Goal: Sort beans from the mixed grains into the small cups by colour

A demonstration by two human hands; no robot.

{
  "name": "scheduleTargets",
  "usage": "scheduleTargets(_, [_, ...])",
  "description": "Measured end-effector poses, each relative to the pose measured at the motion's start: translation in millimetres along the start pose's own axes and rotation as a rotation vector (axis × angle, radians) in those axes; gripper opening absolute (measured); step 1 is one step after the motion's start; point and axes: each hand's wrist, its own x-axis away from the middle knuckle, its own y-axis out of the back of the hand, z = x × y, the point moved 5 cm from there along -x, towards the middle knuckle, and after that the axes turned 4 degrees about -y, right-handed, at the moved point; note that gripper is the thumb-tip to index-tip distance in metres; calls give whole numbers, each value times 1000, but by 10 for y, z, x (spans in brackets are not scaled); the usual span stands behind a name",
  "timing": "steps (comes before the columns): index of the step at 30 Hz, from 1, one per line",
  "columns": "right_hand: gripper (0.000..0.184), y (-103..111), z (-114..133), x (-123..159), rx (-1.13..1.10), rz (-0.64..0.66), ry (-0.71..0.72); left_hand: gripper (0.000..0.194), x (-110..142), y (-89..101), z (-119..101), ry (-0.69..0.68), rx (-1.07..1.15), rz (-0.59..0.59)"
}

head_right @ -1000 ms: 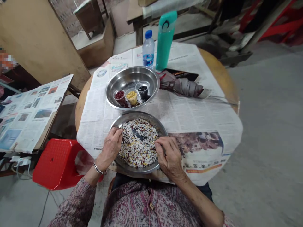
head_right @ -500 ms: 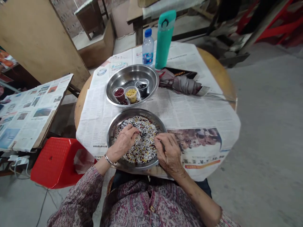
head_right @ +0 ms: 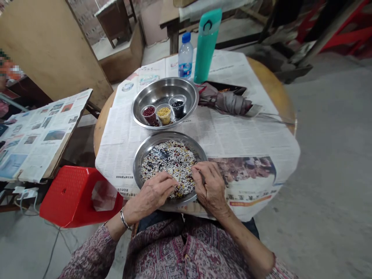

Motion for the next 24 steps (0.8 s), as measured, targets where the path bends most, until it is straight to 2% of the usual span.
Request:
scheduleTargets(3, [9, -2, -1, -1, -7, -6, -5, 21, -33, 81, 203, 32, -44, -133])
scheduleTargets(5, [9, -3, 1, -5, -11, -5, -10, 24, -74, 142, 370, 61, -142, -173])
scheduleTargets(7, [10, -2, 0, -10, -15, -4, -18, 29, -139, 170, 491, 36, -212, -126])
scheduleTargets(11, [9, 3, -4, -13, -17, -10, -26, 32, -295, 164, 569, -104, -230, 60])
scheduleTargets(14, [9, 2, 3, -14, -7, -12, -18, 30, -381, 198, 626, -84, -241, 101])
scheduleTargets(16, [9, 1, 8, -16, -9, -9, -21, 29, -395, 255, 692, -8, -253, 46])
scheduleTargets(21, [9, 8, 20, -31, -35, -10, -43, 31, -232, 441, 846, 239, -229, -306])
scheduleTargets(24, [9, 14, 34, -39, -33, -9, -25, 29, -141, 420, 844, 288, -206, -325])
